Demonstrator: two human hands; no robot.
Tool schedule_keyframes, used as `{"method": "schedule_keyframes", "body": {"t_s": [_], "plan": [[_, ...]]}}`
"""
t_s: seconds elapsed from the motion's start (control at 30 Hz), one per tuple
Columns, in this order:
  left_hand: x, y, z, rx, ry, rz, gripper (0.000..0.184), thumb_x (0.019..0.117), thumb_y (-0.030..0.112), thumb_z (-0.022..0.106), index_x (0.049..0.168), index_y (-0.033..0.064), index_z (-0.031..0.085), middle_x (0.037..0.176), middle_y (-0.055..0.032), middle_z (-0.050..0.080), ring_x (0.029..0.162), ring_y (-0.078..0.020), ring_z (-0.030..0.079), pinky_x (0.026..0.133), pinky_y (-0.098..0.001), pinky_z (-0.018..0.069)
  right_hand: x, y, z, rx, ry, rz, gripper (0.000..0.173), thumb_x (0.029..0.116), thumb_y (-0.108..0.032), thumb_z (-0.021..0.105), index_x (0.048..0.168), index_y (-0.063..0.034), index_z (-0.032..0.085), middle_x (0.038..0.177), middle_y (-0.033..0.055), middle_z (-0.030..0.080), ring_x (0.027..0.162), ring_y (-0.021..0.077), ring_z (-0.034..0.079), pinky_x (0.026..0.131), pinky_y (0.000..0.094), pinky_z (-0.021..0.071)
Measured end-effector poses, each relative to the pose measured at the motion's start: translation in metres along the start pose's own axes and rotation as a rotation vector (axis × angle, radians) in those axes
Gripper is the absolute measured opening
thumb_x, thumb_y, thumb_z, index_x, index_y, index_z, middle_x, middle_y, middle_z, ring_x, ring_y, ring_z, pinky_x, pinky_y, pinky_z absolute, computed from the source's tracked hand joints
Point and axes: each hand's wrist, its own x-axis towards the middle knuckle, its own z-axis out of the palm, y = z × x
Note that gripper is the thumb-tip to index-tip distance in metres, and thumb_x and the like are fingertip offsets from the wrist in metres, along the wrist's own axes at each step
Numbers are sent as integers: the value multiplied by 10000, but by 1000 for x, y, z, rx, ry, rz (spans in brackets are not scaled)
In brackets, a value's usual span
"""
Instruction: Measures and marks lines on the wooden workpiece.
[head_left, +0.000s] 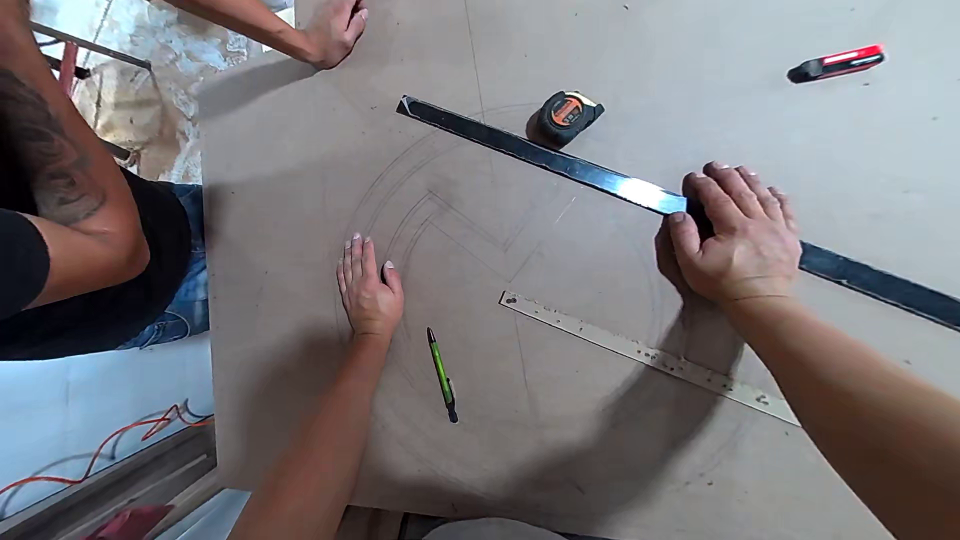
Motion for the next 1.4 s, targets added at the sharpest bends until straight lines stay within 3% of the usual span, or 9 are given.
{"method": "schedule_keyframes", "body": {"t_s": [1.4], "plan": [[-1, 0, 1, 17, -34, -16, 581, 1059, 394, 369, 1564, 113, 429, 1673, -59, 332, 1560, -233, 268, 1276, -480, 200, 1, 0, 3, -16, 12, 1, 636, 1027, -549, 300, 1531, -214, 493, 1647, 32, 399, 1554, 256, 303, 1254, 556, 213]]}}
